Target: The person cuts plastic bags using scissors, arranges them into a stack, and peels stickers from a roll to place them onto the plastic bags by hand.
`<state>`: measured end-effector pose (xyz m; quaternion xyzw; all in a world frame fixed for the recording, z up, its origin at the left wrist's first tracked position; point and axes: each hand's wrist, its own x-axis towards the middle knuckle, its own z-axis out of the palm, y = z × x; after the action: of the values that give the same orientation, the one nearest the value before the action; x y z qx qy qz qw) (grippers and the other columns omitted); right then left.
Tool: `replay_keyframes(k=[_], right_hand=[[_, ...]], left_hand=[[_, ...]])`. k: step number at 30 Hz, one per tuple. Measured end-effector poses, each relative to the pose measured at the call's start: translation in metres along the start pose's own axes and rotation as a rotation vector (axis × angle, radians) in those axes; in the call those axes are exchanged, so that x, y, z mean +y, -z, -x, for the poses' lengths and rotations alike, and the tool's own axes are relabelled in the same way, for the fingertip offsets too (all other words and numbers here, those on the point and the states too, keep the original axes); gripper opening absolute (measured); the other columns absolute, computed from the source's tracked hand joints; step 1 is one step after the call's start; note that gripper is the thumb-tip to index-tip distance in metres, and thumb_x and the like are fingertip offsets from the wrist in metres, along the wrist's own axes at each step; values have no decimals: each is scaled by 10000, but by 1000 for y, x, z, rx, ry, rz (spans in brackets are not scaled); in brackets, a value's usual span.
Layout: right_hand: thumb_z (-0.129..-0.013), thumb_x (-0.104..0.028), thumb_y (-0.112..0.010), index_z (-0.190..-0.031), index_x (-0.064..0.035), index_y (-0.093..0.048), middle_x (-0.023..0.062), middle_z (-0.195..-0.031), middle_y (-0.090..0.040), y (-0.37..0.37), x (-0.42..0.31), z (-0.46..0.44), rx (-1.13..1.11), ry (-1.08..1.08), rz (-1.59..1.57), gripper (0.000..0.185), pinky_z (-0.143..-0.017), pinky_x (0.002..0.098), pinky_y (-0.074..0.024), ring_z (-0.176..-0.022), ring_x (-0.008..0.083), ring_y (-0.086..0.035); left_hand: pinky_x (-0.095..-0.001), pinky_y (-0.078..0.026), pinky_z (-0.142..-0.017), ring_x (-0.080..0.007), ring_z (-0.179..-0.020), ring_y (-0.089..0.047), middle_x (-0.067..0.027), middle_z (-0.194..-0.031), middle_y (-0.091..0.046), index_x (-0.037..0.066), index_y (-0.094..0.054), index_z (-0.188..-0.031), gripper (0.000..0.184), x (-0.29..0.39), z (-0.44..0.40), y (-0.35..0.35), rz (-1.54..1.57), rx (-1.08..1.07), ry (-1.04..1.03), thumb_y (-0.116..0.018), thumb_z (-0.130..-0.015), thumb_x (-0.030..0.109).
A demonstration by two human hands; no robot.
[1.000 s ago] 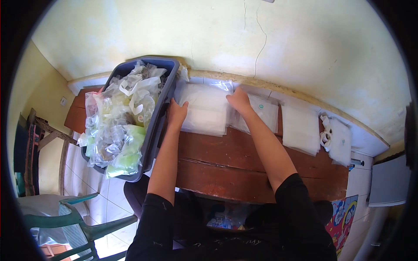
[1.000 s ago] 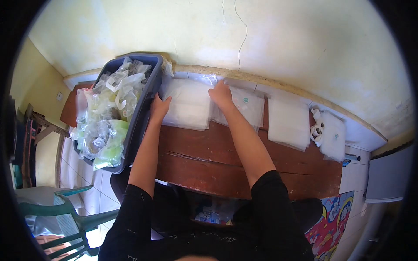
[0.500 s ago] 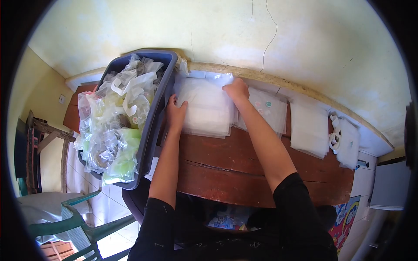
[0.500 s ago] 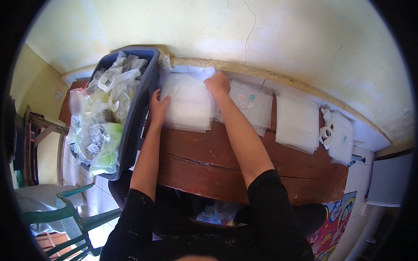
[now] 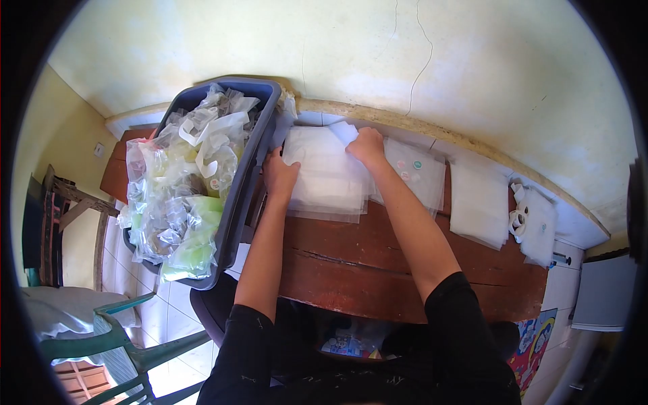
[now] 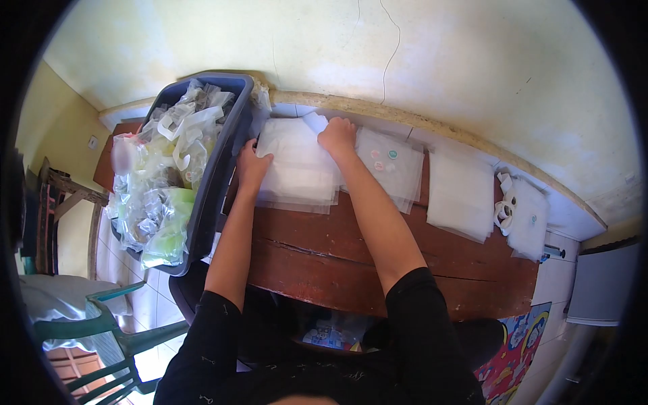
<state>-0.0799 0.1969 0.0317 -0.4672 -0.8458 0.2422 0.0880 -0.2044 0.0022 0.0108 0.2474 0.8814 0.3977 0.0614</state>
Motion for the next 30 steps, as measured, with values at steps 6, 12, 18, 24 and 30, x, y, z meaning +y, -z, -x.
replay_keyframes(k=[6,12,18,24,30], right_hand=[[-609,-149,-720,-902,-9,-708,211,-988,-679,-10,4,-3,81,104,-72,325,-873,417,-508,-947,375,-646],[-736,-64,-618,-929,14,-702,247,-962,-675,-1,-7,12,155,144,-138,224,-881,432,-508,-992,385,-641],[-574,-182,-815,-944,98,-657,297,-992,-661,10,-6,7,-21,-49,-208,490,-843,428,-521,-945,402,-660],[-579,-117,-831,-949,135,-648,245,-942,-687,-11,9,0,-86,-157,-629,484,-753,398,-529,-860,322,-687],[-605,-98,-820,-908,123,-671,226,-883,-695,-11,12,26,-24,-110,-553,404,-699,379,-531,-784,307,-691]], left_hand=[[-494,-374,-1049,-388,-1230,-469,-208,-1281,-516,1,-527,-1269,688,14,4,3,-305,-27,70,-802,-710,291],[-489,-383,-1038,-387,-1203,-486,-213,-1235,-536,-12,-538,-1238,653,7,5,-4,-275,39,13,-790,-729,308],[-464,-389,-1034,-376,-1181,-496,-202,-1222,-544,-13,-561,-1199,604,18,13,3,-383,67,4,-776,-742,318],[-471,-381,-1038,-376,-1193,-485,-202,-1212,-549,-3,-579,-1190,574,7,8,-6,-297,70,-13,-768,-745,306],[-474,-377,-1038,-390,-1189,-486,-206,-1236,-537,12,-570,-1217,607,1,6,-8,-290,66,16,-777,-736,318]])
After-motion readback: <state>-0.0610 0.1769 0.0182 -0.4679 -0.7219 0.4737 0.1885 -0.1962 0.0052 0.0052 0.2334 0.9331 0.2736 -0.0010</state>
